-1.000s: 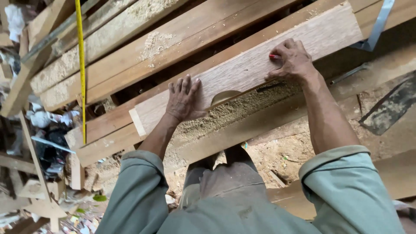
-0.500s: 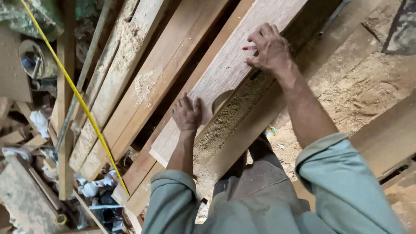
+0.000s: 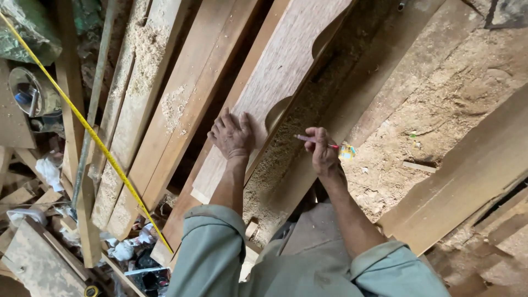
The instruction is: Measuring, marking, and tracing templates onto wooden boards in a workshop.
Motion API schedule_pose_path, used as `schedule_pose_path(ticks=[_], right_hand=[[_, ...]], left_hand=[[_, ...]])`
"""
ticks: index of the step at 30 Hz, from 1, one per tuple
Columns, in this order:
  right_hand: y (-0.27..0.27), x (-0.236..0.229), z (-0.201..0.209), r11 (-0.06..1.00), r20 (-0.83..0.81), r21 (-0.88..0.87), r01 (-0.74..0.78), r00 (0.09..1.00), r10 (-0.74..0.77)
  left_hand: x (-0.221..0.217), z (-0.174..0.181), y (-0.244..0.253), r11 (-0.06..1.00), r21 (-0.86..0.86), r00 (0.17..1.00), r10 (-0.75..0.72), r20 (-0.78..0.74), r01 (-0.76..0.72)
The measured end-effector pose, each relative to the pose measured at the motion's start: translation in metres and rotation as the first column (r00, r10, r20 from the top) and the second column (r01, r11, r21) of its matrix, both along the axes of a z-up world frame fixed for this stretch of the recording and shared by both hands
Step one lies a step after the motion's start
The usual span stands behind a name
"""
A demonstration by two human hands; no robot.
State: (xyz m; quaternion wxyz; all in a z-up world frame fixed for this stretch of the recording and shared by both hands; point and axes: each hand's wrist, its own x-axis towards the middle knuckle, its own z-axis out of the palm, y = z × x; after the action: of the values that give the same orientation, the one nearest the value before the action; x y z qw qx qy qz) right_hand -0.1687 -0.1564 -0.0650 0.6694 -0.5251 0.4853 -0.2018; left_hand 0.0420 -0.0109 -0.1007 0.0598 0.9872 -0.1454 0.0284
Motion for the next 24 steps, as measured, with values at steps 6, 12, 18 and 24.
schedule_pose_path(ticks=[6, 12, 18, 24], right_hand=[[0.008, 0.042, 0.042, 0.912, -0.02, -0.408, -0.05, 0.999, 0.046], [0.031, 0.082, 0.04, 0.864, 0.086, -0.494, 0.098, 0.994, -0.064], [0.048, 0.106, 0.025, 0.816, 0.124, -0.542, 0.2, 0.98, -0.157], [0.051, 0.109, 0.003, 0.784, 0.091, -0.588, 0.199, 0.979, -0.18]], left_hand=[[-0.006, 0.026, -0.008, 1.0, 0.003, 0.998, 0.001, -0.056, -0.001], [-0.003, 0.027, -0.007, 1.0, 0.015, 0.993, 0.003, -0.118, -0.001], [0.001, 0.011, 0.0, 1.0, 0.016, 0.987, -0.004, -0.158, 0.006], [0.002, 0.012, -0.001, 0.999, 0.032, 0.989, 0.006, -0.15, -0.002]])
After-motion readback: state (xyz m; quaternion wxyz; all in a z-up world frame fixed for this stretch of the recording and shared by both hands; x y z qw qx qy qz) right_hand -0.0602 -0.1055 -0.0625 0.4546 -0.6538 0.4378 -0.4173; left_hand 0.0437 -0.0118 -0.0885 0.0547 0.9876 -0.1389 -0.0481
